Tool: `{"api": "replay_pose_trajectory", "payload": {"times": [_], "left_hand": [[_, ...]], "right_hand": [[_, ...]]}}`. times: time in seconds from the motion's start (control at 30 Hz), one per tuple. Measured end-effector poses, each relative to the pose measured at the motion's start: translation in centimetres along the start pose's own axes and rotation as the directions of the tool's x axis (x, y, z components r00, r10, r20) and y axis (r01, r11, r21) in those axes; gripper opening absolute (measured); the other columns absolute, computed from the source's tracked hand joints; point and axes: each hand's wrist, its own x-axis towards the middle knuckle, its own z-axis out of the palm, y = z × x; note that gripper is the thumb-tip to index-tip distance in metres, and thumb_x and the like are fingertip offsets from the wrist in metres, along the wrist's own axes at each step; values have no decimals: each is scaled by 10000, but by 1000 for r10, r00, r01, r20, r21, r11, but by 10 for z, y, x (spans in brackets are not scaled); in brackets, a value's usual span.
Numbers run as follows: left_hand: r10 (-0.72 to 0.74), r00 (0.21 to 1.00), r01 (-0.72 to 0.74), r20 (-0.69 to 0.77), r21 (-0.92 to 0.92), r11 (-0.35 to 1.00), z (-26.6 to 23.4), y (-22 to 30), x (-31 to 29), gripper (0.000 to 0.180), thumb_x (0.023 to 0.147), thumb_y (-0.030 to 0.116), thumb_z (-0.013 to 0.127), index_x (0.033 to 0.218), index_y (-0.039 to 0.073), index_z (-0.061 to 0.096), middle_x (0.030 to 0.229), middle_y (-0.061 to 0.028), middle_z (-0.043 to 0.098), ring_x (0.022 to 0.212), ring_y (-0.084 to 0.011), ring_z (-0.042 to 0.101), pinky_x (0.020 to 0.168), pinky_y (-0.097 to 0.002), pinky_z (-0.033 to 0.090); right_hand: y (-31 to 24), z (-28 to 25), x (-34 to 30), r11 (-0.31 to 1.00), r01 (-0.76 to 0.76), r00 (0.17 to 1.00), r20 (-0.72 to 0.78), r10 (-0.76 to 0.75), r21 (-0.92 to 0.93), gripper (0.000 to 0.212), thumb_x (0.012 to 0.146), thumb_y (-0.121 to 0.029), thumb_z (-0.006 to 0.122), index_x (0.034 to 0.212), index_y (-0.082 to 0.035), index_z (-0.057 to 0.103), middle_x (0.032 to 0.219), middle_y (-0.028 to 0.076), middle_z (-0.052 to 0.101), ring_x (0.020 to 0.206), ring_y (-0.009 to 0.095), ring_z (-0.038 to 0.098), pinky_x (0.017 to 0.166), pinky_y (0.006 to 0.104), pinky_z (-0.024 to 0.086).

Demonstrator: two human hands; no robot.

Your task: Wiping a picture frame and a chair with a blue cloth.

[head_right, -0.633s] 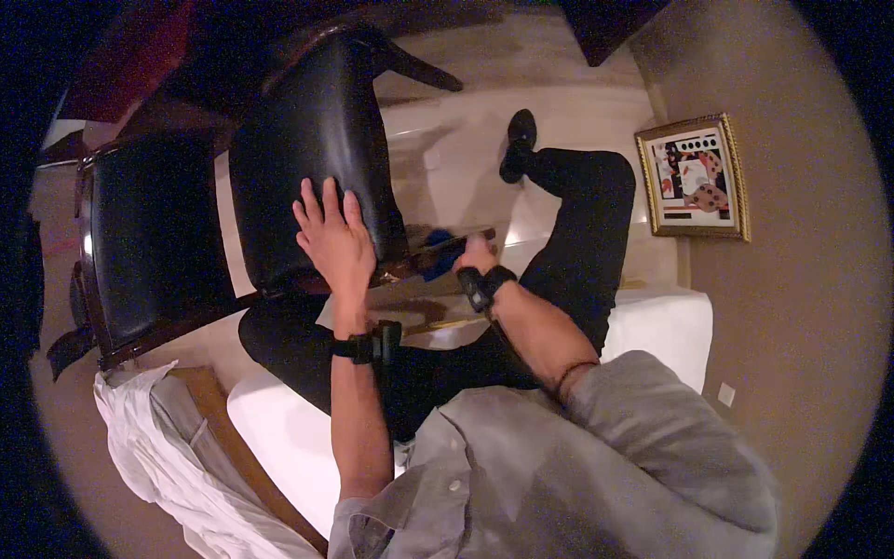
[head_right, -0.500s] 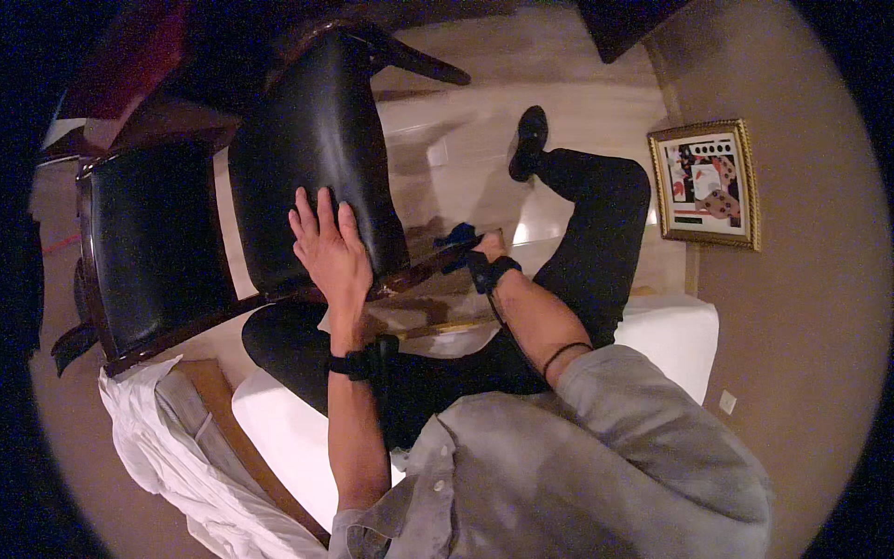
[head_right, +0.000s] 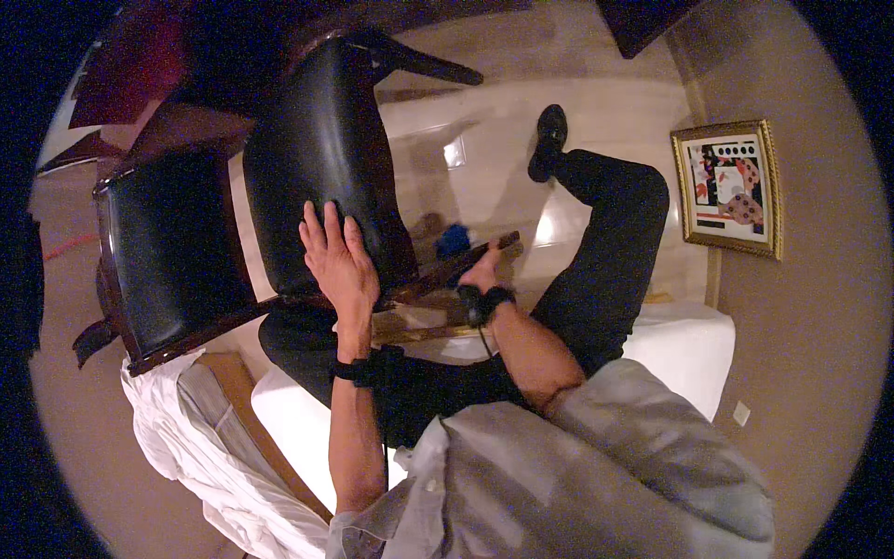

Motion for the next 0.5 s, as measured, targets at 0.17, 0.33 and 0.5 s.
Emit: {"api": "replay_pose_trajectory", "payload": {"times": [0.17, 0.33, 0.5], "left_hand": [[-84, 995, 90, -53, 116, 989, -27, -61, -11, 402, 1000, 328, 435, 1326, 109, 519, 1515, -143, 319, 1369, -413, 304, 1032, -590, 305], [-20, 1000, 20, 1, -34, 999, -7, -10, 2, 400, 1000, 321, 437, 1327, 105, 516, 1516, -148, 316, 1377, -415, 293, 1033, -594, 303], [-123, 992, 118, 25, 141, 983, -29, -54, -15, 410, 1007, 305, 427, 1335, 70, 501, 1519, -150, 315, 1386, -410, 284, 1067, -539, 283]], "right_hand": [[133, 70, -175, 993, 109, 944, 309, -120, 53, 657, 790, -603, 577, 1188, -81, 564, 1189, 153, 597, 1076, 337, 559, 1003, 504, 393], [-63, -92, 97, 185, 848, 460, 514, -724, -497, 544, 798, -476, 594, 1078, -9, 595, 1034, 185, 648, 923, 338, 626, 892, 497, 475], [20, 8, 42, 893, 423, 889, 123, -442, 150, 498, 819, -542, 552, 982, -74, 598, 884, 112, 636, 747, 283, 599, 707, 398, 498]]}}
